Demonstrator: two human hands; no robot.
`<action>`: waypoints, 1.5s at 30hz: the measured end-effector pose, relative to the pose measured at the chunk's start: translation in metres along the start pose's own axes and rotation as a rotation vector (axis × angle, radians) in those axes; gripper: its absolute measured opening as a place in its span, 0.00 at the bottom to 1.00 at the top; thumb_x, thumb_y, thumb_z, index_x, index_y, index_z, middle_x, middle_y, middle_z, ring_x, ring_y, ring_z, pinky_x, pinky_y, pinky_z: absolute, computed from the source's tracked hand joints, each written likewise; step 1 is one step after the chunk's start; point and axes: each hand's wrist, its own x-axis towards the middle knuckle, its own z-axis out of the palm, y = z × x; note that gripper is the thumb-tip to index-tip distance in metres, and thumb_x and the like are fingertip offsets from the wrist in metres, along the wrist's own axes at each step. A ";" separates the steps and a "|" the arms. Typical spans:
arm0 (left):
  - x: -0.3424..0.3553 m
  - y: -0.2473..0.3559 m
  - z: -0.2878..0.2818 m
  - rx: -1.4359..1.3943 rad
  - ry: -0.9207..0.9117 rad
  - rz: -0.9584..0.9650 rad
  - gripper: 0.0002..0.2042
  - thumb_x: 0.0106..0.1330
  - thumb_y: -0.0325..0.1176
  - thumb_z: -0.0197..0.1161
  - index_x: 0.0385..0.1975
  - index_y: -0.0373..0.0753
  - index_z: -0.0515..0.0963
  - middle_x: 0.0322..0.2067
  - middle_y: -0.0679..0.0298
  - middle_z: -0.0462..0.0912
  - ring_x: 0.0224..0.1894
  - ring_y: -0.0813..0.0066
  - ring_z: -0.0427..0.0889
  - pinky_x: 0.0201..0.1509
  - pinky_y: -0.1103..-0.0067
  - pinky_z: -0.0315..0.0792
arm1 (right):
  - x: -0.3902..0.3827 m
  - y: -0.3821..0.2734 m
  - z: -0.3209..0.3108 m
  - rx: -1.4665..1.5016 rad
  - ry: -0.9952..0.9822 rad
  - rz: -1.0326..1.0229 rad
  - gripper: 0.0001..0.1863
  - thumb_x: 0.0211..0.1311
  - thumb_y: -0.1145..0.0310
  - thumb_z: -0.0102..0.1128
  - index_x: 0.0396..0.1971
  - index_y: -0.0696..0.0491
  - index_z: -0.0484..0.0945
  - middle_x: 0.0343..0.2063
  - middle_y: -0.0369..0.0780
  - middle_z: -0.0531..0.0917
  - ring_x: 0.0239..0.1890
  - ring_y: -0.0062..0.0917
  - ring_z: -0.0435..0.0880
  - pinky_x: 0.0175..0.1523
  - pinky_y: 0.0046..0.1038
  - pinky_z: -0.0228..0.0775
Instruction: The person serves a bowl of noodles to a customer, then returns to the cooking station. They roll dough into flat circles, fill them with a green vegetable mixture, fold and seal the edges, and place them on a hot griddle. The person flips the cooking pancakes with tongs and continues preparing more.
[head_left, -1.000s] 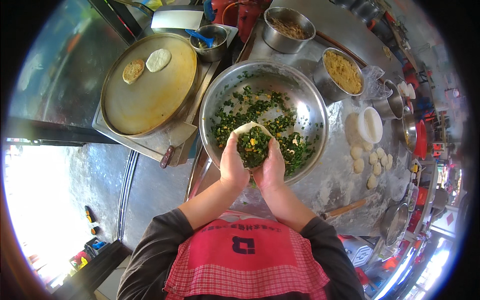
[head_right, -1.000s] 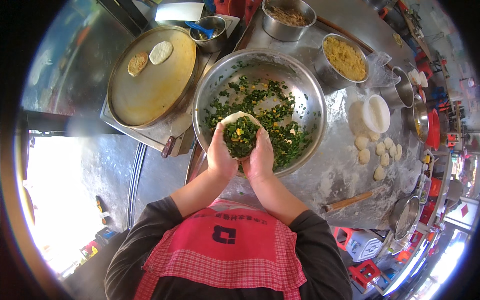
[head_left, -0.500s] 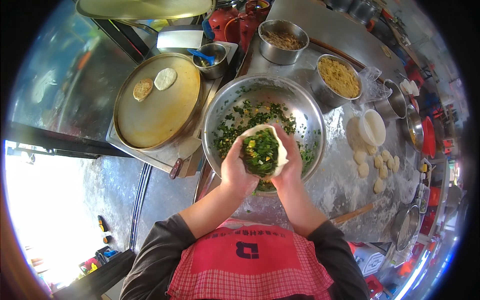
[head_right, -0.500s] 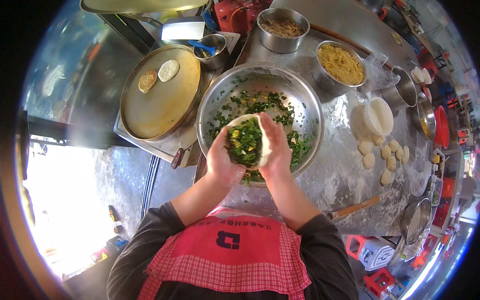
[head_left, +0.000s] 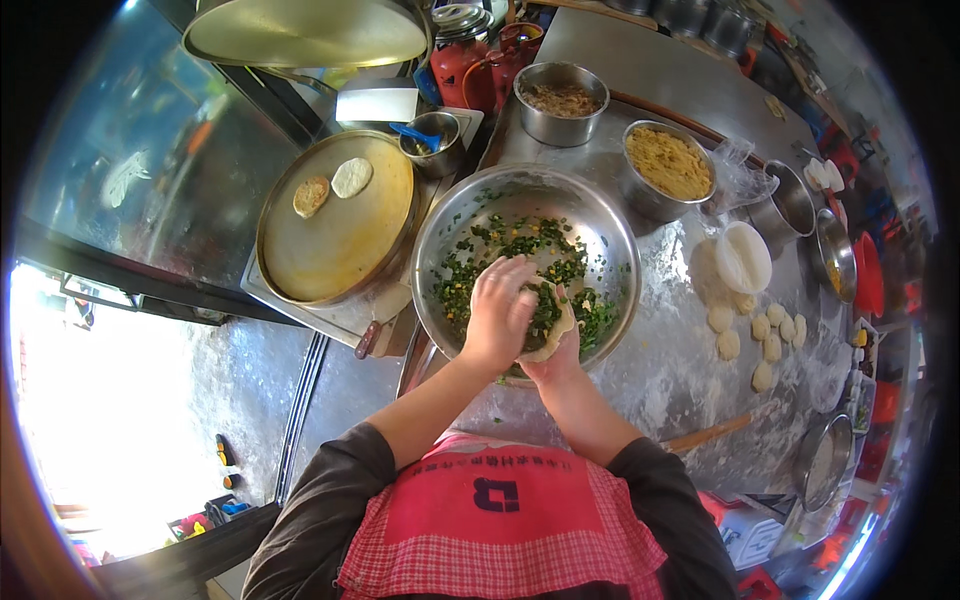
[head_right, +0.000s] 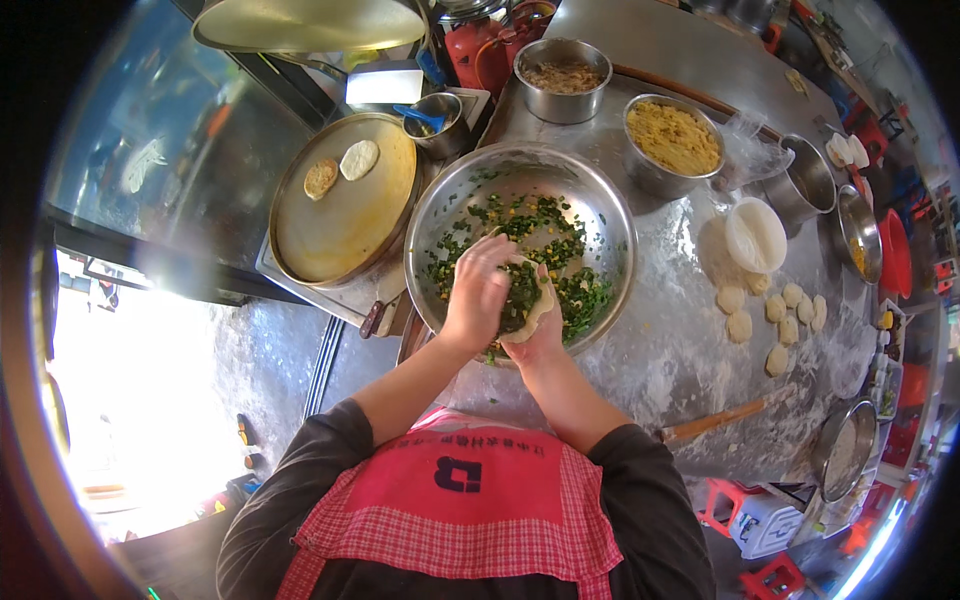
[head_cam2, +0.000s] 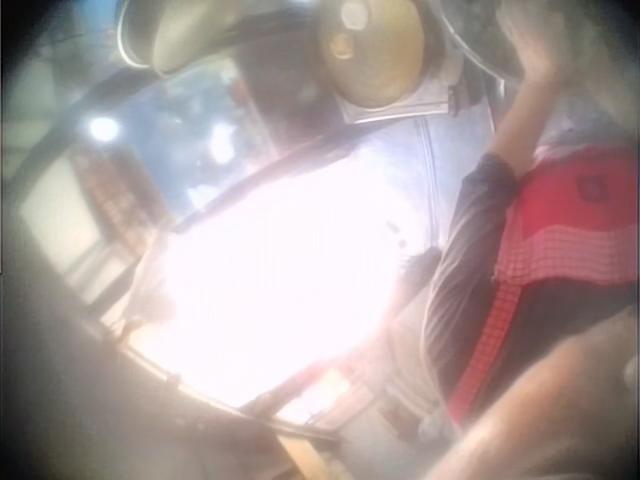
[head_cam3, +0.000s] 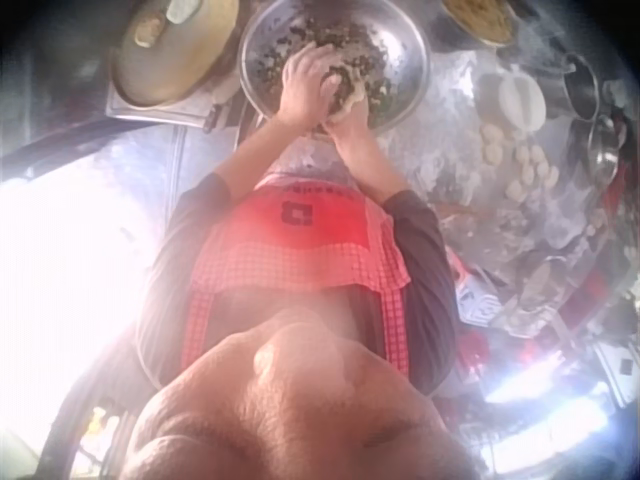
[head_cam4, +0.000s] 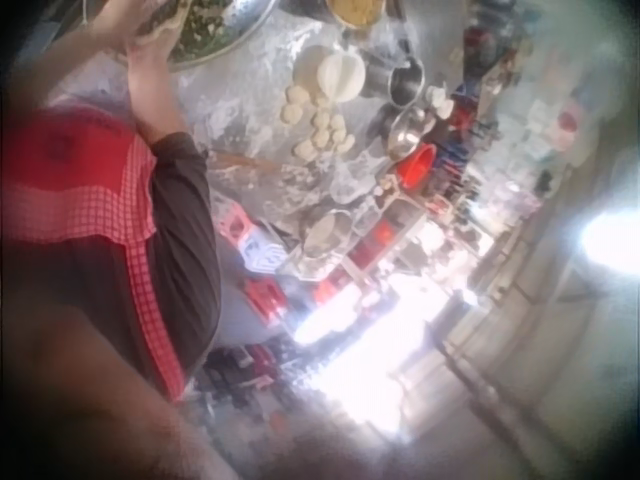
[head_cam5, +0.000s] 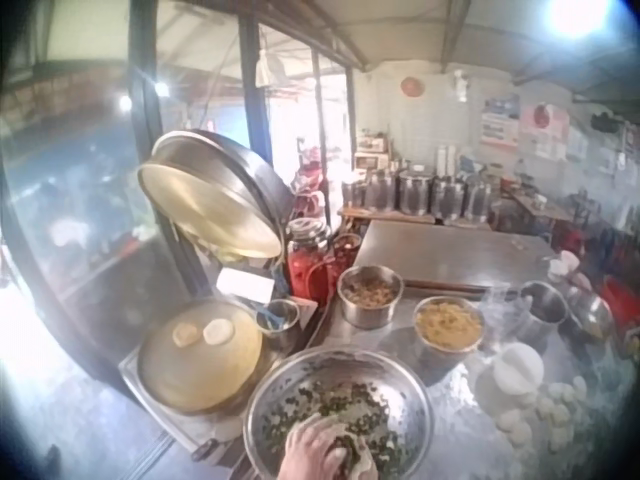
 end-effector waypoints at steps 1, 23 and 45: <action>-0.003 -0.011 0.001 -0.226 0.085 -0.050 0.19 0.71 0.36 0.51 0.58 0.34 0.69 0.58 0.53 0.72 0.63 0.57 0.66 0.68 0.67 0.57 | 0.000 -0.003 -0.002 0.034 -0.062 0.009 0.24 0.72 0.47 0.38 0.52 0.49 0.72 0.48 0.42 0.79 0.50 0.35 0.79 0.56 0.38 0.73; -0.016 0.046 -0.016 -0.790 0.052 -0.744 0.05 0.65 0.28 0.63 0.38 0.38 0.78 0.32 0.70 0.81 0.34 0.82 0.78 0.40 0.84 0.73 | -0.012 -0.036 0.031 -0.160 -0.065 -0.101 0.21 0.67 0.50 0.52 0.49 0.51 0.74 0.44 0.40 0.81 0.46 0.33 0.80 0.52 0.37 0.74; -0.013 0.025 -0.020 -0.684 0.021 -0.628 0.08 0.60 0.24 0.66 0.39 0.36 0.80 0.34 0.69 0.81 0.34 0.85 0.76 0.39 0.86 0.71 | -0.011 -0.031 0.005 -0.277 -0.011 0.002 0.18 0.69 0.58 0.51 0.50 0.54 0.74 0.42 0.43 0.82 0.43 0.33 0.83 0.48 0.35 0.79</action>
